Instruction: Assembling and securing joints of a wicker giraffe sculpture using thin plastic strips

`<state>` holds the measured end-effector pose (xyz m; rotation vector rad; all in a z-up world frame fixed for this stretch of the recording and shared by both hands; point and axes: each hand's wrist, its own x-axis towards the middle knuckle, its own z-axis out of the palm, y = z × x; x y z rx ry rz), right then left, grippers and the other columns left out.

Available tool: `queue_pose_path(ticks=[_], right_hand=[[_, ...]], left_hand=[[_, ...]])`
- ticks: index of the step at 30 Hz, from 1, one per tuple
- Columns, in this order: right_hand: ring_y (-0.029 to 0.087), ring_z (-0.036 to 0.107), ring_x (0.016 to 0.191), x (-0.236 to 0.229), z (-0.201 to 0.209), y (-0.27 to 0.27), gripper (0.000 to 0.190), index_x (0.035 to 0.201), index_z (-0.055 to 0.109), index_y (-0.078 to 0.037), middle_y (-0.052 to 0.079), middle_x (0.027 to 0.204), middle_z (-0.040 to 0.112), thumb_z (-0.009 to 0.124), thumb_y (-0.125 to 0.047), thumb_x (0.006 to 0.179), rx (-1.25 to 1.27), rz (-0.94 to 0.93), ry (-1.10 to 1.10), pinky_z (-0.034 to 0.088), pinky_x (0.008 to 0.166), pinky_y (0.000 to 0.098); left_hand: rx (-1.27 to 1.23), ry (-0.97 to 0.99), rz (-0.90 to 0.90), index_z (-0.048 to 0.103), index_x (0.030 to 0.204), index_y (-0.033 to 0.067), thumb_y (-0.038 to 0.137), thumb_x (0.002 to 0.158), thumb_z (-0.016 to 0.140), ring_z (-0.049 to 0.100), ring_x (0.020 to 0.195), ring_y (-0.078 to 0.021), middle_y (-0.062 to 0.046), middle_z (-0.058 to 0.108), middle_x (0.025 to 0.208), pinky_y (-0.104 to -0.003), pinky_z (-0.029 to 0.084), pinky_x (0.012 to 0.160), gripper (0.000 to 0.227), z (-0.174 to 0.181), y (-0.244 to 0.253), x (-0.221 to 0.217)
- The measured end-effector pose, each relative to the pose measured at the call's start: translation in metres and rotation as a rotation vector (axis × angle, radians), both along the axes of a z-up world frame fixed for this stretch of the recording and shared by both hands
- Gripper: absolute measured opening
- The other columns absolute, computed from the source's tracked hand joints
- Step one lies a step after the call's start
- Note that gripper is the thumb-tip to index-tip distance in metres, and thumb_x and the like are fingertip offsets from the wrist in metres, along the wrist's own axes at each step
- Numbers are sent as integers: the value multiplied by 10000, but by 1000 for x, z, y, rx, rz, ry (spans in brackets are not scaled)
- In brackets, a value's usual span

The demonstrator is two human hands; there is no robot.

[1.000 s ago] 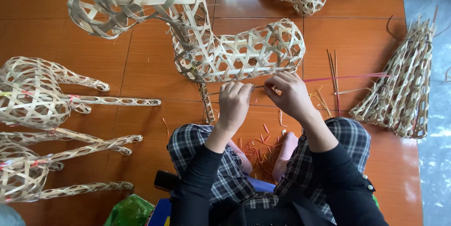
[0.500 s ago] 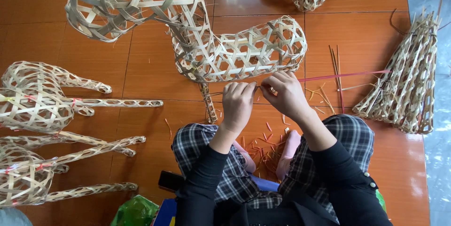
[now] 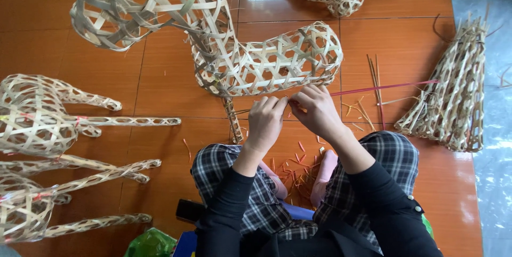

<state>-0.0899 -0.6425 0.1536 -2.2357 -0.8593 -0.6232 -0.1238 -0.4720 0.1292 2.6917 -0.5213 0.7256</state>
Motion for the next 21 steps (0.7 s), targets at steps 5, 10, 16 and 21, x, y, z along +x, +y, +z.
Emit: queue_pose_path(ticks=[5,10,16,21], right_hand=[[206,590,727,0,-7,0,168,846,665,-121,8,719,570,754,-36,730,-10,-10,-3,409,660,319],[197,575,707,-2,-7,2,133,829,651,-119,6,702,553,739,-43,766,-36,-26,0,406,671,309],[201,586,725,-4,-20,4,111,840,645,-126,14,715,564,724,-62,795,-108,-81,-35,434,718,325],[212,582,731,-6,-24,5,100,858,631,-137,25,740,555,700,-77,818,-147,-90,-37,414,689,332]], left_hand=[[15,68,-28,708,1072,156,19,794,744,640,800,-193,-8,636,822,-323,514,700,312,3,1,0],[17,105,-27,701,1068,161,25,794,724,645,757,-195,4,621,778,-326,520,682,307,-6,1,0],[-39,120,78,704,1030,169,48,801,714,664,713,-184,9,622,740,-321,538,651,259,-2,-9,-6],[-38,100,161,711,1013,147,45,752,731,687,657,-209,-10,631,720,-331,553,583,281,0,-17,-10]])
